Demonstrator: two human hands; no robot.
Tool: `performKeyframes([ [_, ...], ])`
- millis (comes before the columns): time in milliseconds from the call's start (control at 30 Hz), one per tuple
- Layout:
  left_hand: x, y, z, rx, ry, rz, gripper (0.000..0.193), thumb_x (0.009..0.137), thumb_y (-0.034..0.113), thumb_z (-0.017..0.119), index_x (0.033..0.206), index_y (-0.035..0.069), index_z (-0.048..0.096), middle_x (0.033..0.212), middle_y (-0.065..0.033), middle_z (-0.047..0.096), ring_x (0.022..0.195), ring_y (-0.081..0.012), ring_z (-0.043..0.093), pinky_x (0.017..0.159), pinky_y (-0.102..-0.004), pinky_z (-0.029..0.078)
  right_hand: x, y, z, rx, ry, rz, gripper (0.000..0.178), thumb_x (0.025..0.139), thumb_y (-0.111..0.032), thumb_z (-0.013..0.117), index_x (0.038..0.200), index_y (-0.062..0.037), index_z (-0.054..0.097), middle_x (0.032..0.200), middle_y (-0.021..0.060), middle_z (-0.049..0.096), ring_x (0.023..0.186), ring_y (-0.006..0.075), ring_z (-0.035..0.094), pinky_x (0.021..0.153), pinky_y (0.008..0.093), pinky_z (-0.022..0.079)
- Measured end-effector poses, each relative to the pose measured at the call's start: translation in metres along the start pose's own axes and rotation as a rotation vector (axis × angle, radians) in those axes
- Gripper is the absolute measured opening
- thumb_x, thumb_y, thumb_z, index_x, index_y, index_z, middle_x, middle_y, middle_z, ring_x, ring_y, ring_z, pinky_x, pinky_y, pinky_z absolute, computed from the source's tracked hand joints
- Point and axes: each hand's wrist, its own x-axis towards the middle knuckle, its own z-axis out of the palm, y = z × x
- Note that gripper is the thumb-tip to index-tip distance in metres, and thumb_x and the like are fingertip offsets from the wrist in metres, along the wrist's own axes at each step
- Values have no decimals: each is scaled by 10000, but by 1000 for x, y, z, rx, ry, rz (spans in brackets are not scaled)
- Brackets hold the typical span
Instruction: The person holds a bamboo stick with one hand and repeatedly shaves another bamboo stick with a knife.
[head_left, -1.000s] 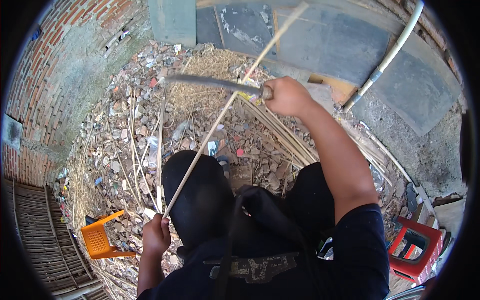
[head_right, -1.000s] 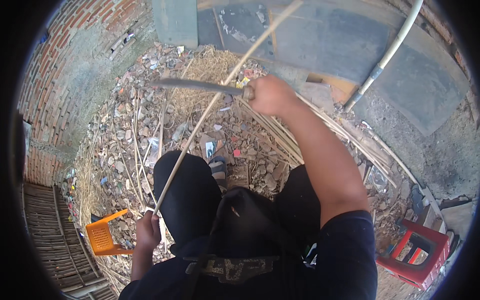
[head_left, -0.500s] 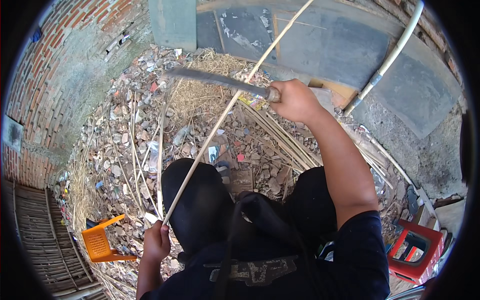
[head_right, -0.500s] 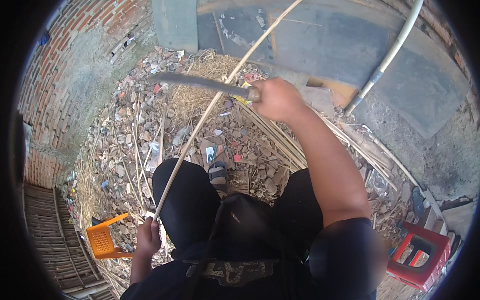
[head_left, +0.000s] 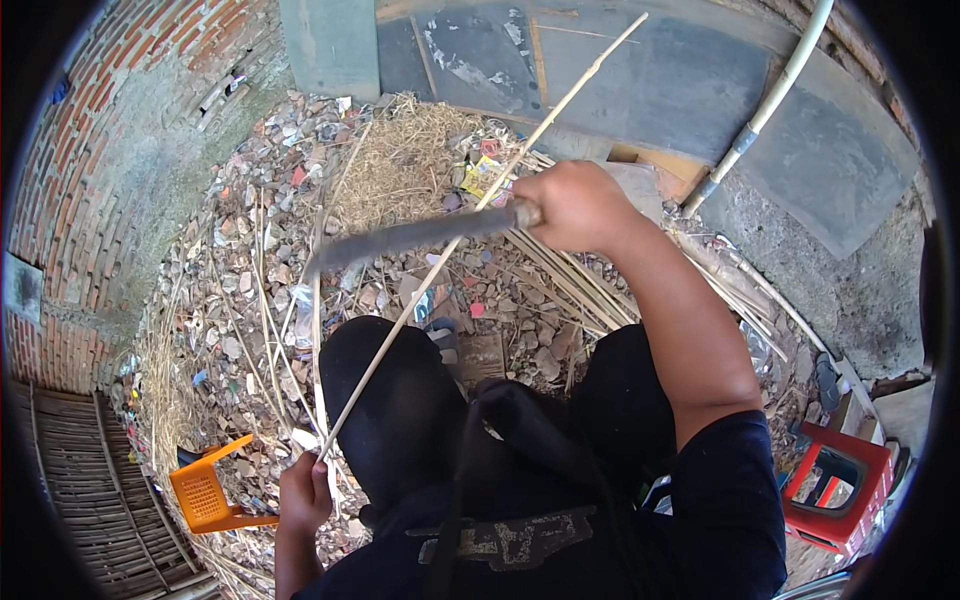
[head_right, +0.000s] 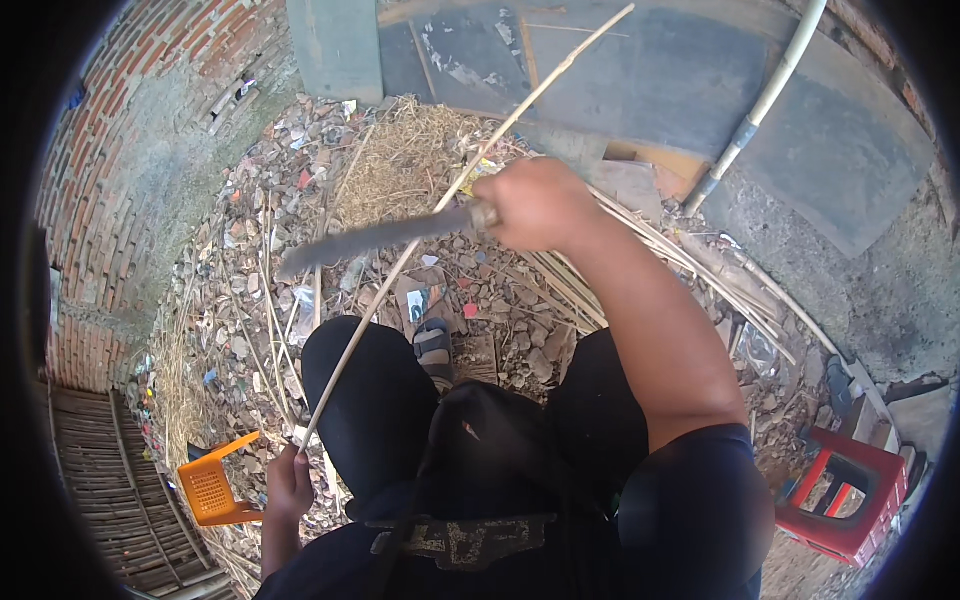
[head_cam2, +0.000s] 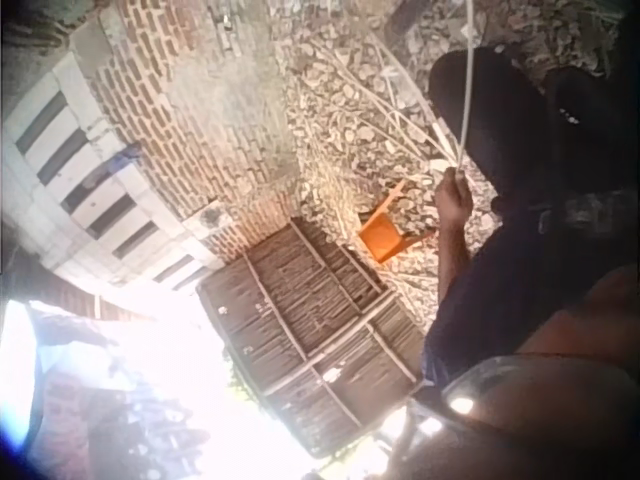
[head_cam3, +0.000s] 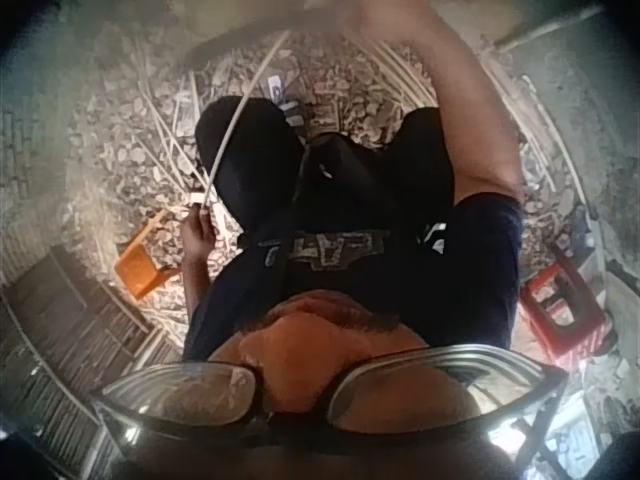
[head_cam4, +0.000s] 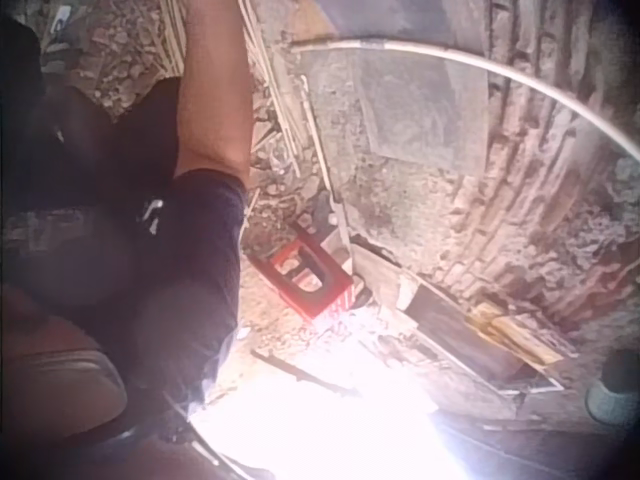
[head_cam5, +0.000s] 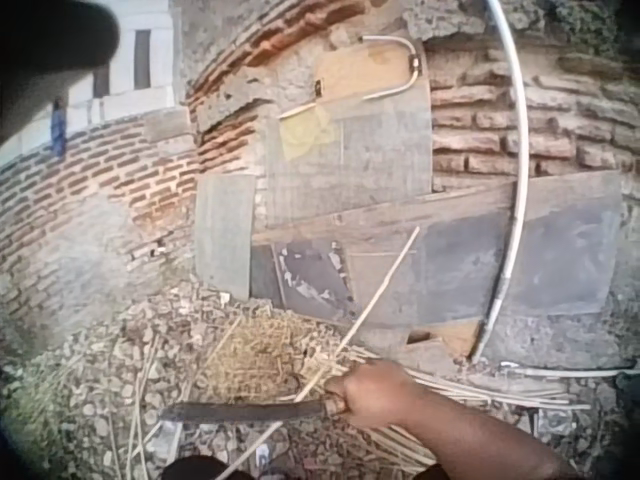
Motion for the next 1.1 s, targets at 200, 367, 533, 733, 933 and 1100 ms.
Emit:
performKeyframes([
  [200,-5,-9,7,26,58,73,419,1051,324,412,786,12,503,536,-168,472,487,-377,516,479,-448,368,-8,81,4,280,233,394,274,796,-179,674,1052,-94,719,894,190,713,835,334,690,812,449,546],
  [367,-13,-16,13,-36,30,2,422,1059,319,395,780,17,490,548,-129,441,490,-260,454,509,-408,352,-14,46,-5,115,267,113,194,760,-149,698,937,-71,697,767,171,689,739,351,686,718,455,539],
  [533,-8,-13,14,-40,59,58,464,1056,366,414,756,16,460,519,-156,438,452,-353,491,465,-420,348,-10,15,-12,37,0,88,236,730,-201,691,951,-118,707,851,146,713,847,362,689,771,478,549],
  [733,0,7,5,-207,-17,-18,428,1054,325,454,788,-2,532,561,-125,509,506,-237,507,514,-377,388,-7,21,0,145,195,195,286,730,-212,713,997,-111,697,848,169,711,869,372,692,805,484,551],
  [933,13,14,17,-276,15,27,424,1058,311,483,790,-4,579,596,-94,556,536,-193,520,532,-354,405,-7,19,10,197,327,106,280,721,-173,744,988,-111,682,716,175,668,726,387,677,660,470,530],
  [1100,21,22,20,-305,87,87,410,1047,293,509,788,-8,609,586,-105,552,536,-191,533,529,-350,416,-6,20,13,245,355,76,257,732,-188,744,969,-113,677,718,177,667,717,386,675,652,471,527],
])
